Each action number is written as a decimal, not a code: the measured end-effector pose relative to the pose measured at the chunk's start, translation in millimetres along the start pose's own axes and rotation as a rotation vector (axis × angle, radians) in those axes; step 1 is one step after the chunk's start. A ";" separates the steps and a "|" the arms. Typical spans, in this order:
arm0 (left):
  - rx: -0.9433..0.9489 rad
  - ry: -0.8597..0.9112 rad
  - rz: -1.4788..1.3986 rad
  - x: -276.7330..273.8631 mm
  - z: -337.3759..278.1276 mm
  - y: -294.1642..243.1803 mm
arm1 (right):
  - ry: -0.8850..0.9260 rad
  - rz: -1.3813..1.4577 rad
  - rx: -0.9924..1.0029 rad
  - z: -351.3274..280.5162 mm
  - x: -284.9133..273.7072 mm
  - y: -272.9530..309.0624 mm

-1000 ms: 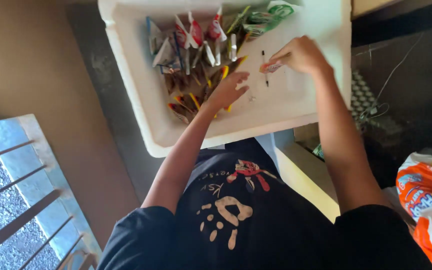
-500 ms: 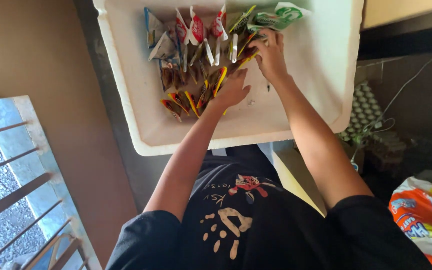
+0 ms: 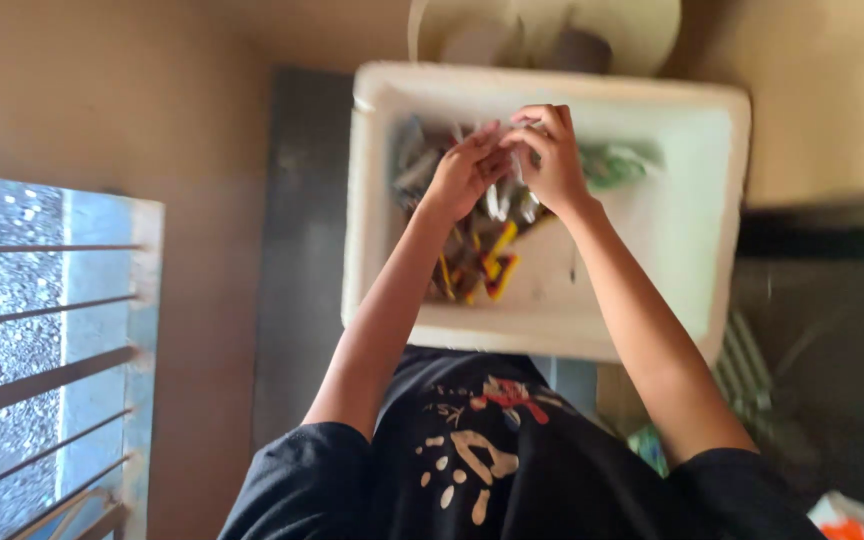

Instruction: Organizing various condiment and food packets from a container onto shelves.

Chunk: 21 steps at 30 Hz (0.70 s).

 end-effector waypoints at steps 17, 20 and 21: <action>0.301 0.141 -0.343 -48.5 148.3 -298.1 | -0.157 -0.295 -0.242 331.9 153.8 -11.4; 0.241 0.137 -0.412 -63.9 177.7 -288.8 | -0.149 -0.448 -0.221 346.7 172.2 -35.5; 0.206 0.101 -0.438 -70.0 183.5 -281.0 | -0.140 -0.515 -0.240 346.5 177.7 -42.2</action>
Point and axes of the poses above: each hand's wrist, its own z-axis towards the middle knuckle, its own x-axis out of the palm, y = z × x, the point moved 5 cm from there along z, towards the middle knuckle, and after that the axes turned 6 degrees about -y, right-handed, at the moved point
